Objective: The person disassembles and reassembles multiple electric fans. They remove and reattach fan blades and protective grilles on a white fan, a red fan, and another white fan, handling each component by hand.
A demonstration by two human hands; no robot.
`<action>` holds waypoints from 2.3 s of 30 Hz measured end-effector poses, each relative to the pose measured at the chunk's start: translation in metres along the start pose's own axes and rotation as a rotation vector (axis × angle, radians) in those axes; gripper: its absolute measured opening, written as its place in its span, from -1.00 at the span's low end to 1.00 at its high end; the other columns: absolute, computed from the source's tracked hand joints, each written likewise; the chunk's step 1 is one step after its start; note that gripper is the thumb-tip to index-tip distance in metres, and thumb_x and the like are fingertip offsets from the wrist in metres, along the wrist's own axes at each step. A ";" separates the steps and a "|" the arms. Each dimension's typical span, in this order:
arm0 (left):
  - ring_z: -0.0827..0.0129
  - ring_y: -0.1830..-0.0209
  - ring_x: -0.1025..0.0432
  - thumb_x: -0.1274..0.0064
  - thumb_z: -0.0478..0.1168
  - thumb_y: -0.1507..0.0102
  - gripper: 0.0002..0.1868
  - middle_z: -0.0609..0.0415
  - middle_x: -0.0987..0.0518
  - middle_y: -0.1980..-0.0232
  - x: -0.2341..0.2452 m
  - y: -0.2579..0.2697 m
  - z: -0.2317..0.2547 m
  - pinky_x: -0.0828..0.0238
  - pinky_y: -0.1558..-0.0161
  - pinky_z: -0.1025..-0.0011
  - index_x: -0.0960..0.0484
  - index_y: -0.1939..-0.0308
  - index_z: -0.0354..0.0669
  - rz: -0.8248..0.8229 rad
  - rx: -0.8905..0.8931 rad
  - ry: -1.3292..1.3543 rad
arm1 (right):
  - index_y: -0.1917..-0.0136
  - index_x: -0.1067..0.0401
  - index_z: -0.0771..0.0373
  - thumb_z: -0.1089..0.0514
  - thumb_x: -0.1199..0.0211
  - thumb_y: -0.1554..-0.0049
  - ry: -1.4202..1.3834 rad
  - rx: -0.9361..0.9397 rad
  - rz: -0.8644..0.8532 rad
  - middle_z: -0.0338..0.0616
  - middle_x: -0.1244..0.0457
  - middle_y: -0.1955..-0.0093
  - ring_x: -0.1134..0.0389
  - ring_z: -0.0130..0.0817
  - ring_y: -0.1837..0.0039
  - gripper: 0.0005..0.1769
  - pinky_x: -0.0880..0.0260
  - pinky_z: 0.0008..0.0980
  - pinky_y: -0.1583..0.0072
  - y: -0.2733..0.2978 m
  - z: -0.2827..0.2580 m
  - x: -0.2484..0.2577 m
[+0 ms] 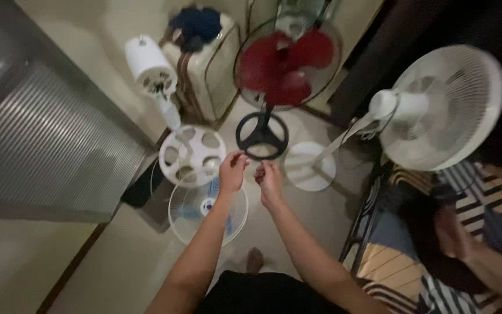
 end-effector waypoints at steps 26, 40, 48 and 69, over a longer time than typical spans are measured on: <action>0.45 0.08 -0.52 -0.04 -0.19 -0.41 -0.71 0.07 -0.67 0.05 -0.139 -0.229 0.143 -0.49 0.00 0.45 -0.60 -0.12 -0.33 -0.171 -0.164 0.104 | -0.02 -0.36 0.27 0.10 -0.10 -0.33 0.256 0.368 -0.129 -0.24 -0.28 0.14 -0.29 -0.47 0.12 -0.82 -0.34 -0.41 0.05 -0.214 -0.204 -0.098; -0.12 -0.13 -0.42 -0.06 -0.22 -0.31 -0.70 -0.18 -0.61 -0.10 -0.192 -0.336 0.236 -0.32 -0.19 0.08 -0.68 -0.08 -0.28 -0.043 -0.716 -0.594 | -0.09 -0.58 0.18 -0.03 -0.24 -0.19 1.300 0.937 0.153 0.01 -0.28 -0.17 -0.18 0.00 -0.32 -0.68 0.05 0.08 -0.37 -0.309 -0.363 -0.148; -0.12 -0.01 -0.39 -0.01 -0.16 -0.33 -0.78 -0.11 -0.57 0.08 -0.217 -0.360 0.227 -0.24 -0.04 -0.04 -0.67 0.13 -0.21 -0.045 -0.685 -0.777 | -0.06 -0.58 0.20 -0.03 -0.20 -0.19 1.341 0.806 -0.202 -0.02 -0.33 -0.07 -0.27 0.00 -0.21 -0.67 -0.15 -0.03 -0.28 -0.337 -0.370 -0.149; 0.03 0.04 -0.43 -0.16 -0.03 -0.28 -0.74 -0.01 -0.56 0.15 -0.219 -0.344 0.240 -0.26 -0.01 0.11 -0.72 0.22 -0.16 0.047 -0.649 -0.719 | -0.01 -0.52 0.37 -0.04 -0.26 -0.25 0.457 0.185 0.193 -0.17 -0.35 0.14 -0.29 -0.37 0.19 -0.62 -0.34 -0.30 0.11 -0.447 -0.321 0.060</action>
Point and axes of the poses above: each hand's wrist, its own y-axis away from the middle knuckle, its own x-axis out of the back of the hand, z = x × y, the point moved 5 cm from there along -y, towards the middle knuckle
